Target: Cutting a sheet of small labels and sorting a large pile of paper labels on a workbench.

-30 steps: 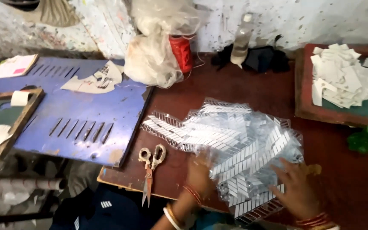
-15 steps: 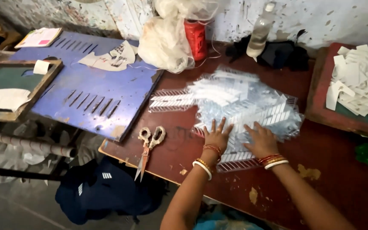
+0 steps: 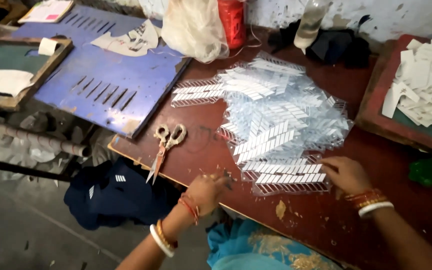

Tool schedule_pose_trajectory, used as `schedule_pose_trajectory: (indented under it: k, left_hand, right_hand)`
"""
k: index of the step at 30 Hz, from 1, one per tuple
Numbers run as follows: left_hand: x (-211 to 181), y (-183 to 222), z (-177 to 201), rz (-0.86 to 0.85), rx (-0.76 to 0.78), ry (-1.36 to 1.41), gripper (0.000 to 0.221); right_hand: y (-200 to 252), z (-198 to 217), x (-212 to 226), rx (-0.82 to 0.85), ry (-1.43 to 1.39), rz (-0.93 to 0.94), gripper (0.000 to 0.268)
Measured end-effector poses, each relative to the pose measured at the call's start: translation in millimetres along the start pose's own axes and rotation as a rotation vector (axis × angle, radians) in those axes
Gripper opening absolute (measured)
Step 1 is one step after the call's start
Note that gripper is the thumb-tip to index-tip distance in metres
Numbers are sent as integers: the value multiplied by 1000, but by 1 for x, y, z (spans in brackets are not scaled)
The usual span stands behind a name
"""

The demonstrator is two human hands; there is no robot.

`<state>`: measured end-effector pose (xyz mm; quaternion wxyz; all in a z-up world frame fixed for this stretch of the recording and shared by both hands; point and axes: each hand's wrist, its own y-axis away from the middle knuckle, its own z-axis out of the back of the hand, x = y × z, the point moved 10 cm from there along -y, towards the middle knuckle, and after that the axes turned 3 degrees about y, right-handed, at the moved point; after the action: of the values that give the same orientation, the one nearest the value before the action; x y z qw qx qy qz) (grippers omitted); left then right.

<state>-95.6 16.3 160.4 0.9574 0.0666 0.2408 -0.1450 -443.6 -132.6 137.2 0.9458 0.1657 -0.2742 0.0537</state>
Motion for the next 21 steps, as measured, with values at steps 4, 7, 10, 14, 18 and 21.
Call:
schedule_pose_trajectory:
  k: [4, 7, 10, 14, 18, 21]
  left_hand:
    - [-50, 14, -2, 83, 9, 190, 43]
    - [-26, 9, -66, 240, -188, 583, 28]
    - [-6, -5, -172, 423, -84, 793, 30]
    - [-21, -11, -190, 515, 101, 1190, 35]
    - [-37, -6, -127, 602, -97, 2053, 39]
    - [31, -7, -158, 583, -443, 2121, 37]
  right_hand:
    - [-49, -37, -20, -213, 307, 680, 55]
    - [-51, -42, 8, 5, 490, 317, 89]
    - [-51, -64, -14, 256, 657, 82, 64]
    - [-46, -118, 3, 313, 365, 382, 48]
    - [13, -133, 108, 599, -576, 166, 47]
    - [-8, -128, 165, 472, -207, 179, 46]
